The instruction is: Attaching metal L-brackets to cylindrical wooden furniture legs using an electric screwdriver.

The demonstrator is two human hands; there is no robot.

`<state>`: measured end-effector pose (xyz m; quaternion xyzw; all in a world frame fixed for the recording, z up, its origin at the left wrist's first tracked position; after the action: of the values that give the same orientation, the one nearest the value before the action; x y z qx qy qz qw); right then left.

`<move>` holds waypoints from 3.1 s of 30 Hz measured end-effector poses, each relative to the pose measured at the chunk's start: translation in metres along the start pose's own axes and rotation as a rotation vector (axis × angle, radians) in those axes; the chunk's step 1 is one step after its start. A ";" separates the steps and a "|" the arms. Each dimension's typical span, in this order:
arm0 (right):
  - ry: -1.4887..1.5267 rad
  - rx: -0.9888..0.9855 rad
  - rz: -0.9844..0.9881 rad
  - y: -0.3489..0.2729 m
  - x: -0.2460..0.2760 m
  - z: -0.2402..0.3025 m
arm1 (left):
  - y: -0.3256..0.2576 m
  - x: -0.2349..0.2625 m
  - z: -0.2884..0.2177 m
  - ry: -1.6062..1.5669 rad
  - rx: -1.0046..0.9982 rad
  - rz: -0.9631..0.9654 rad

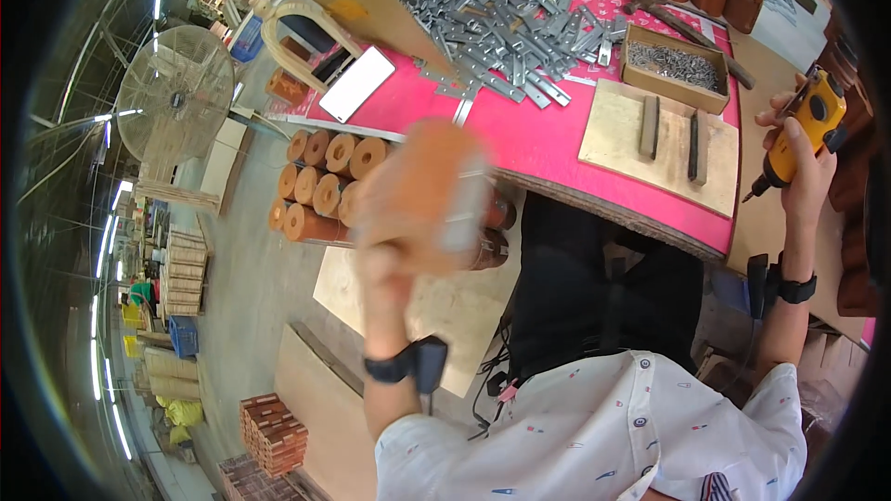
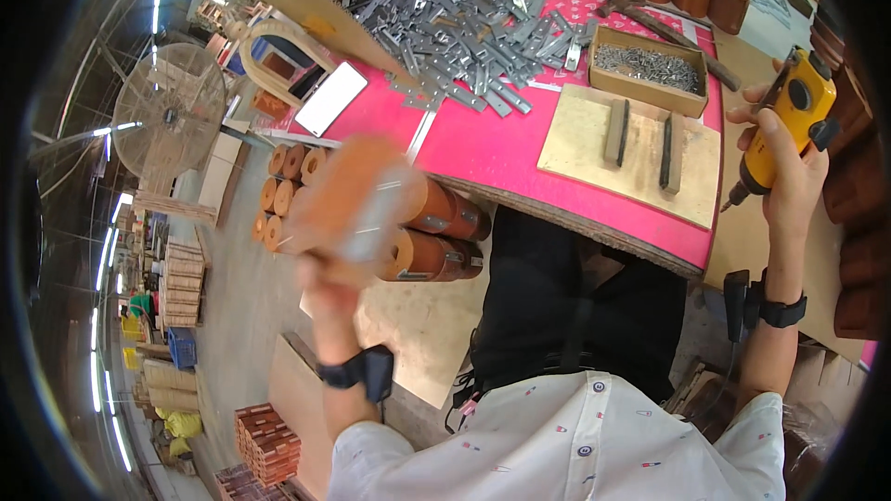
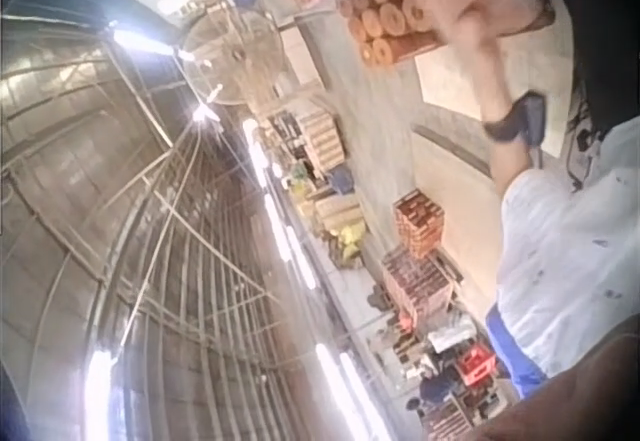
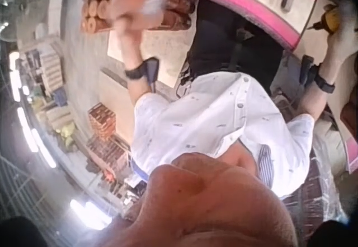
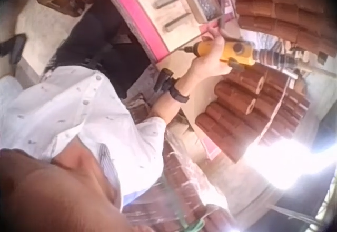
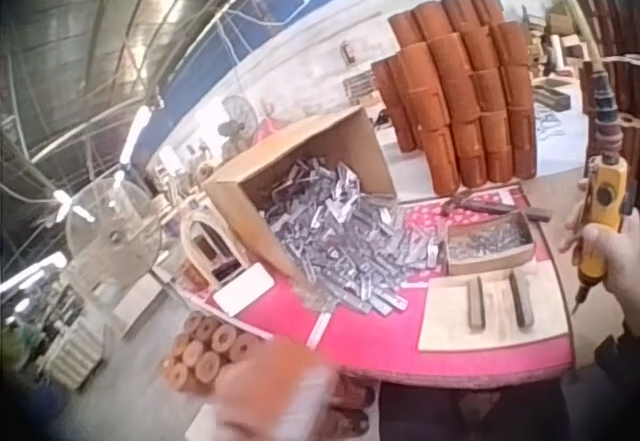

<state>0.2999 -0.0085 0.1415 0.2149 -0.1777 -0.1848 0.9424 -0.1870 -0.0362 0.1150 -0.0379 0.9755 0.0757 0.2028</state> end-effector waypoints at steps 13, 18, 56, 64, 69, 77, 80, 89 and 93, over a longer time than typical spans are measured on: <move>-0.033 -0.030 -0.001 -0.003 0.000 -0.014 | -0.093 0.315 0.160 -0.234 0.269 -0.857; -0.091 -0.036 -0.027 -0.005 0.004 0.001 | -0.055 0.335 0.196 -0.250 0.230 -0.791; -0.238 0.110 -0.182 -0.026 0.066 0.058 | 0.024 -0.361 0.141 0.150 0.250 0.845; -0.394 0.117 -0.235 -0.040 0.124 0.072 | 0.046 -0.556 0.227 0.157 0.171 0.968; -0.356 0.166 -0.231 -0.045 0.128 0.075 | 0.064 -0.600 0.245 0.141 -0.109 1.026; -0.346 0.134 -0.174 -0.047 0.113 0.080 | 0.061 -0.598 0.234 0.064 -0.129 1.116; -0.333 0.185 -0.225 -0.046 0.117 0.076 | 0.061 -0.583 0.225 0.124 -0.126 1.017; -0.231 0.156 -0.253 -0.021 0.082 0.065 | 0.104 -0.392 0.143 0.350 0.379 0.903; -0.118 0.040 -0.139 -0.011 0.040 0.049 | 0.114 -0.295 0.154 0.558 0.414 0.731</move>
<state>0.3114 -0.0510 0.1877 0.2344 -0.2214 -0.2586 0.9106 0.1310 0.1142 0.1088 0.3284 0.9366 -0.0664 -0.1022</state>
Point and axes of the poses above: each hand's wrist, its own y-axis towards the middle knuckle, its own x-axis out of the back of the hand, z = x × y, the point moved 7 cm from there along y, towards the middle knuckle, and after that the axes turned 14 degrees about -y, right-handed, at the moved point
